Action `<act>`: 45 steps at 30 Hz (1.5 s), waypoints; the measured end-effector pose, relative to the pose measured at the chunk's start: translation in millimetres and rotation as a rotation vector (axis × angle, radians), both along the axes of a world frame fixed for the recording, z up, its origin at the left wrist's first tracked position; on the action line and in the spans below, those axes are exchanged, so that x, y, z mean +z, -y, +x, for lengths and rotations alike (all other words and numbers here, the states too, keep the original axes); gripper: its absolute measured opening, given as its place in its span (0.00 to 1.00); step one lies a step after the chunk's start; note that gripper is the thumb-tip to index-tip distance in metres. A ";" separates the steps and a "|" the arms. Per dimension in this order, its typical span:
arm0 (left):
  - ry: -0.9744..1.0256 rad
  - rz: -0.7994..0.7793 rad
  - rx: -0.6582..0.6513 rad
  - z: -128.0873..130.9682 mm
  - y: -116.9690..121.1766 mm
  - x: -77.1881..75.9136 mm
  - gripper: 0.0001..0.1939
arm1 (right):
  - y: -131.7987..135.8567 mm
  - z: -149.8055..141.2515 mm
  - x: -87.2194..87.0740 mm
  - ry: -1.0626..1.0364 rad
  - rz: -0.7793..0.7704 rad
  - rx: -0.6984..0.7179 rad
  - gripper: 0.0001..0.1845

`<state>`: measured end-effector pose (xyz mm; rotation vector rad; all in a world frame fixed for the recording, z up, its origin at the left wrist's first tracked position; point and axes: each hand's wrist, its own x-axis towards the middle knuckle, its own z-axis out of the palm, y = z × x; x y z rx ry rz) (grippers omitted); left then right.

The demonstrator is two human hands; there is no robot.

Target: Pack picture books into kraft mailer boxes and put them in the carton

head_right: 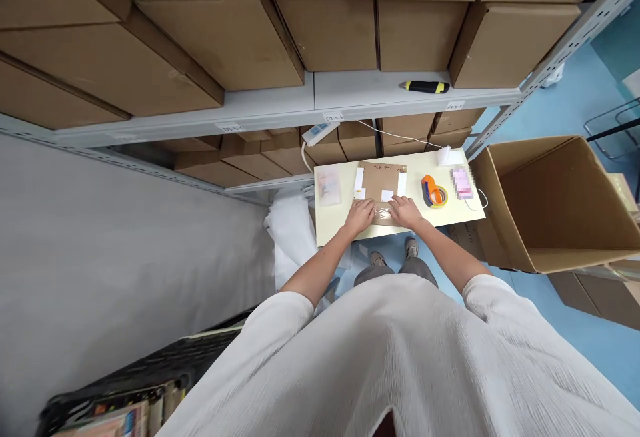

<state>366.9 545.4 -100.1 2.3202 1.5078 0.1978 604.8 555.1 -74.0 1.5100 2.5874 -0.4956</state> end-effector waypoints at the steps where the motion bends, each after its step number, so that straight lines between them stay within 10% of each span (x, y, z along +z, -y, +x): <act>1: -0.001 -0.011 0.012 -1.2 -1.6 -2.0 0.23 | -7.2 -1.1 0.3 0.007 -0.012 -0.008 0.30; 21: -0.024 -0.402 0.417 75.1 -14.2 -37.4 0.28 | -167.4 7.0 -58.9 0.216 -0.292 0.322 0.37; 30: -0.055 -0.522 0.469 99.3 -21.3 -50.5 0.40 | -162.6 34.3 -81.8 0.276 -0.314 0.304 0.43; 45: -0.025 -0.597 0.322 76.7 -46.3 -53.3 0.48 | -134.1 25.7 -70.4 0.289 -0.270 0.122 0.48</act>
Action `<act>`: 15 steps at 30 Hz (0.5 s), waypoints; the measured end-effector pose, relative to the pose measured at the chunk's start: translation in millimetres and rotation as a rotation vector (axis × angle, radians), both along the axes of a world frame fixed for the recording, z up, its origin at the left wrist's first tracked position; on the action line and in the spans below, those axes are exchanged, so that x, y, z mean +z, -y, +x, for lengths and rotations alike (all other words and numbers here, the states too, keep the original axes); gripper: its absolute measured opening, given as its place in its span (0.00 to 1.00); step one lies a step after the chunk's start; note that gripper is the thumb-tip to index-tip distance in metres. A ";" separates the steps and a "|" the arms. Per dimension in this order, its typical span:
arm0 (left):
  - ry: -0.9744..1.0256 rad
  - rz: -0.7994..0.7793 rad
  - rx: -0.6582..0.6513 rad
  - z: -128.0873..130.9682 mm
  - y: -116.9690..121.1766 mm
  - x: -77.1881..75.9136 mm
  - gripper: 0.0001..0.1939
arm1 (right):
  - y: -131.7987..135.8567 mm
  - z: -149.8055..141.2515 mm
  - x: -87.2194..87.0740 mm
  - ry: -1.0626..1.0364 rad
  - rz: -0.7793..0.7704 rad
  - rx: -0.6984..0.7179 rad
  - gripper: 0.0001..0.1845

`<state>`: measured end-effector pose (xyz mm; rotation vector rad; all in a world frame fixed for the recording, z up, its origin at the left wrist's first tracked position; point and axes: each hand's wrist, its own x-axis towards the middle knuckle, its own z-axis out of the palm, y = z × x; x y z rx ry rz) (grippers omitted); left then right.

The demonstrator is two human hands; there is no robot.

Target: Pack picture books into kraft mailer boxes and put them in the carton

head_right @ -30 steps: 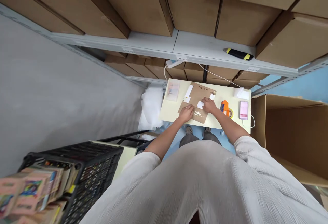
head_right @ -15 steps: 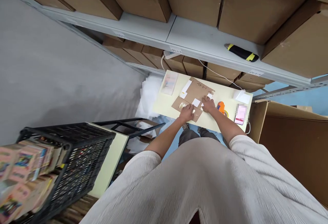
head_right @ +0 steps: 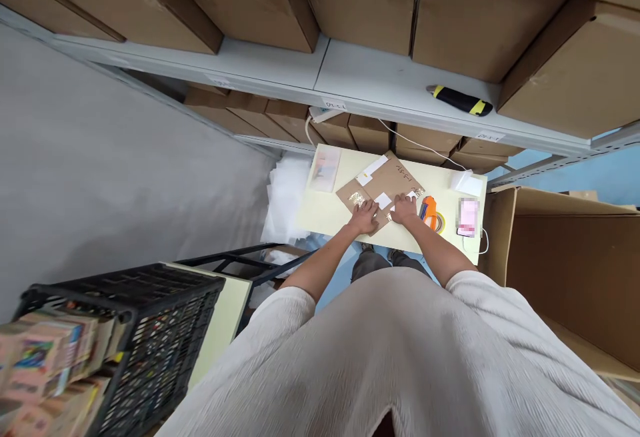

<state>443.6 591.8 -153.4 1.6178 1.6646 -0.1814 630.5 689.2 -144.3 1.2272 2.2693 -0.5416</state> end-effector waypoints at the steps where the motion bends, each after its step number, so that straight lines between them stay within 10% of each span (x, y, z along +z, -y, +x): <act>1: 0.002 0.002 -0.014 -2.6 -1.5 0.0 0.48 | 1.7 0.7 1.6 0.004 -0.002 -0.009 0.47; 15: -0.018 -0.034 -0.208 -38.6 -9.3 -4.7 0.46 | 26.6 -11.8 7.7 0.048 0.025 -0.192 0.31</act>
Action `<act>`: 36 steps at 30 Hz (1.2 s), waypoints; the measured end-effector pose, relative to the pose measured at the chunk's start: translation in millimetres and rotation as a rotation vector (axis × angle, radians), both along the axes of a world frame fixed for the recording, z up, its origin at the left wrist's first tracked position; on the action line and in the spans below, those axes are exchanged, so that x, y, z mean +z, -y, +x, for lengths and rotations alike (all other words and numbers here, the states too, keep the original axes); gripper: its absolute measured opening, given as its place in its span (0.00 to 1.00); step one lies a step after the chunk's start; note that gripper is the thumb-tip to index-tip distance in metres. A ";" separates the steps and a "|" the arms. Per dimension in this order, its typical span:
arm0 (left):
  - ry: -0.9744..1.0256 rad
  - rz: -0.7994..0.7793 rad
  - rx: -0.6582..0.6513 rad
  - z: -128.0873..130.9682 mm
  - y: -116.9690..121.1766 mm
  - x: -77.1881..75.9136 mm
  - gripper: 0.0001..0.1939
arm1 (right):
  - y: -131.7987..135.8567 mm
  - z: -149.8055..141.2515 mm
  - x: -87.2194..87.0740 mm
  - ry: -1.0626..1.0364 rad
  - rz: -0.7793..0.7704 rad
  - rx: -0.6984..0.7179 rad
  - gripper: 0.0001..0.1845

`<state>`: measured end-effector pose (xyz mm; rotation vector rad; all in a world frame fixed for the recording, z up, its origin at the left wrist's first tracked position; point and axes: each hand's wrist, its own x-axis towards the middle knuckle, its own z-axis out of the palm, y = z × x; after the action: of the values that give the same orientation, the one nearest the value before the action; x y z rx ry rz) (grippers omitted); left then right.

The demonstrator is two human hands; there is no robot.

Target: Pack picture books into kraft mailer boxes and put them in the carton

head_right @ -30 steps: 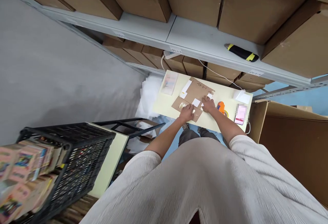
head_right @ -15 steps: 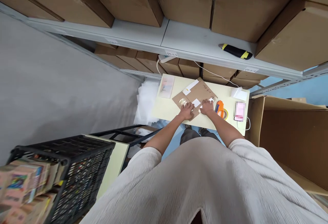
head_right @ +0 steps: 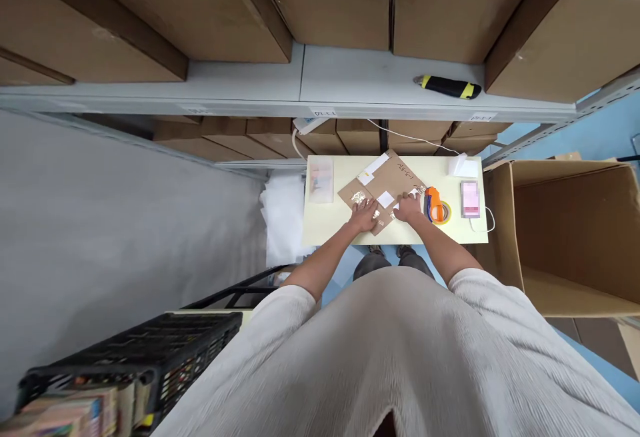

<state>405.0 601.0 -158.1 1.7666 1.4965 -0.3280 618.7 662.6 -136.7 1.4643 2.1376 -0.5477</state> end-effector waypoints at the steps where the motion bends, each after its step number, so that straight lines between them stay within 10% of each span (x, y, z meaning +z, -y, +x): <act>1: -0.008 0.002 -0.001 -1.1 0.2 0.2 0.45 | 2.1 -1.4 -0.8 0.002 0.004 -0.011 0.31; 19: -0.017 0.044 -0.165 -20.9 -11.6 -5.7 0.51 | 51.0 -5.4 -5.7 0.013 0.005 -0.231 0.39; 36: -0.041 0.050 0.010 -30.4 -26.7 -9.9 0.50 | 59.2 -28.5 2.5 -0.108 -0.014 -0.191 0.35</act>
<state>374.7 627.7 -168.0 1.8006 1.5541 -0.3257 590.3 603.4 -134.2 1.6763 2.0815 -0.7246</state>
